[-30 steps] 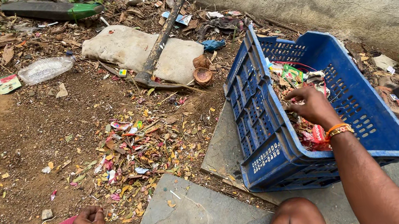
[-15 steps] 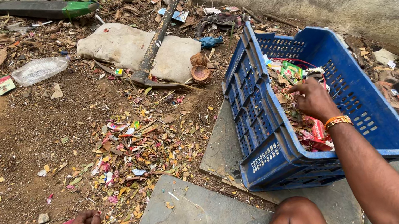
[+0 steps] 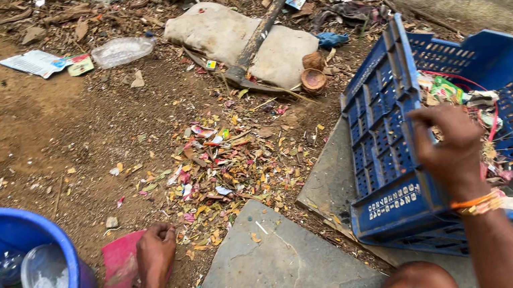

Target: The person sorts through a pile of trash on the ground by hand, picking up pieces of paper and plastic and placing them into a blue plastic crate.

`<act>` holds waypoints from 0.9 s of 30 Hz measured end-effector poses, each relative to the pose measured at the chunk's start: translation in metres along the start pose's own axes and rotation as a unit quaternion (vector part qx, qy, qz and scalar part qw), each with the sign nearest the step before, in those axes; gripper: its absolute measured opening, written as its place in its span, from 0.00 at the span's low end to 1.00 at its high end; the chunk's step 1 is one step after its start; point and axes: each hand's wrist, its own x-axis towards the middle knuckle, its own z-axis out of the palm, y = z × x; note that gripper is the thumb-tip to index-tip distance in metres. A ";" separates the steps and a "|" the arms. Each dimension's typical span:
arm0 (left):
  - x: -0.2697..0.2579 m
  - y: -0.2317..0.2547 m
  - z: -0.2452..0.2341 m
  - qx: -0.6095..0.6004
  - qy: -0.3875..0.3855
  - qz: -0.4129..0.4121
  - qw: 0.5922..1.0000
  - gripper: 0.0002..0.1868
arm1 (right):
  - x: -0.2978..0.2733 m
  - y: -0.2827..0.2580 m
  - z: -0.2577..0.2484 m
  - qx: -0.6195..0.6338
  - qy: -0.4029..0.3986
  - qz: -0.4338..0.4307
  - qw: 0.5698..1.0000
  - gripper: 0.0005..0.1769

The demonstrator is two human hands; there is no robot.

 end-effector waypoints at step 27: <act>-0.012 0.037 0.003 -0.066 -0.090 0.020 0.994 0.09 | -0.101 -0.235 0.311 0.067 -0.390 0.137 0.908 0.25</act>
